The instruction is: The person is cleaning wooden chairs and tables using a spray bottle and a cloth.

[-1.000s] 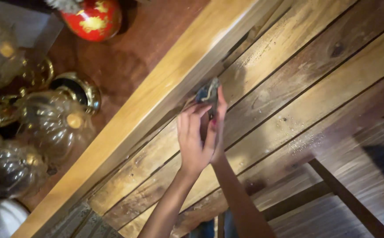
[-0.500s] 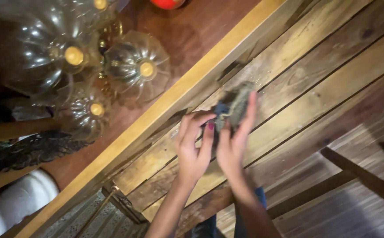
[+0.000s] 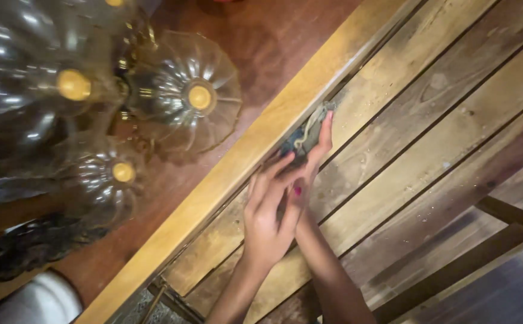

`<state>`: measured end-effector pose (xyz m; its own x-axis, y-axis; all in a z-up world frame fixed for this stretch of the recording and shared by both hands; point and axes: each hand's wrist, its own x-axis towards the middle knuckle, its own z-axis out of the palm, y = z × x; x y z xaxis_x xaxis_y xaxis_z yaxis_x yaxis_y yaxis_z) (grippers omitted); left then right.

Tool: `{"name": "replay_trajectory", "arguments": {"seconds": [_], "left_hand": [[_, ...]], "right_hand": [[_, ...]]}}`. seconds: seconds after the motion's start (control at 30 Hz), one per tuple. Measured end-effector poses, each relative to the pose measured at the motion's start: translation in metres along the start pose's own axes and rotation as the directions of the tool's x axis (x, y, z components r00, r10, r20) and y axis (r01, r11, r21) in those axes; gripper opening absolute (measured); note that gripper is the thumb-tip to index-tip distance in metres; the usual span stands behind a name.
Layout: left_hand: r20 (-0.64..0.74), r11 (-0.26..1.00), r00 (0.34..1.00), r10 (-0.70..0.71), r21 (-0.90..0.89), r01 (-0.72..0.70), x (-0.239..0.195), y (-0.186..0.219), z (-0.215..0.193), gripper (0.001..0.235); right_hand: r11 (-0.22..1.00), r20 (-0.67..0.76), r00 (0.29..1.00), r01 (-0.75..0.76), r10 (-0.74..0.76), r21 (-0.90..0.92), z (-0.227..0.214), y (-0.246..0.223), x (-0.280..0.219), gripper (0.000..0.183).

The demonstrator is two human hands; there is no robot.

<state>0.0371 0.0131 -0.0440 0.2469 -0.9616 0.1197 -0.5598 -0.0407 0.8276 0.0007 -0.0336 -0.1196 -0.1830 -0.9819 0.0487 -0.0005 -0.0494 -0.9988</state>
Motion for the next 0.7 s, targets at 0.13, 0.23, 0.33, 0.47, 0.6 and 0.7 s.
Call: {"name": "replay_trajectory", "arguments": {"seconds": [0.13,0.23,0.33,0.47,0.6,0.7], "left_hand": [[0.104,0.998,0.993,-0.056,-0.032,0.06,-0.003,-0.041,0.033,0.04],[0.142,1.0,0.99,-0.006,-0.005,0.006,-0.006,-0.064,0.048,0.051],[0.125,0.998,0.99,-0.062,-0.022,0.065,-0.006,-0.065,0.049,0.046],[0.07,0.998,0.995,-0.069,0.006,0.069,0.0,-0.048,0.042,0.044],[-0.023,0.994,0.994,-0.109,-0.026,0.108,-0.009,-0.032,0.036,0.037],[-0.001,0.989,0.99,-0.144,-0.019,0.144,-0.011,-0.042,0.047,0.037]], "right_hand": [[0.99,0.059,0.992,-0.103,0.109,-0.092,-0.025,0.108,-0.016,0.088],[0.998,0.304,0.951,0.059,-0.053,-0.013,-0.051,0.201,-0.052,0.089],[0.997,0.284,0.958,0.019,-0.038,0.069,-0.042,0.122,-0.02,0.094],[0.994,0.171,0.979,-0.11,0.113,-0.029,-0.028,0.054,-0.005,0.08],[0.972,0.154,0.963,-0.23,0.22,0.048,-0.024,0.02,-0.006,0.082],[0.996,0.171,0.983,0.07,-0.059,-0.056,-0.026,0.055,-0.009,0.069]]}}
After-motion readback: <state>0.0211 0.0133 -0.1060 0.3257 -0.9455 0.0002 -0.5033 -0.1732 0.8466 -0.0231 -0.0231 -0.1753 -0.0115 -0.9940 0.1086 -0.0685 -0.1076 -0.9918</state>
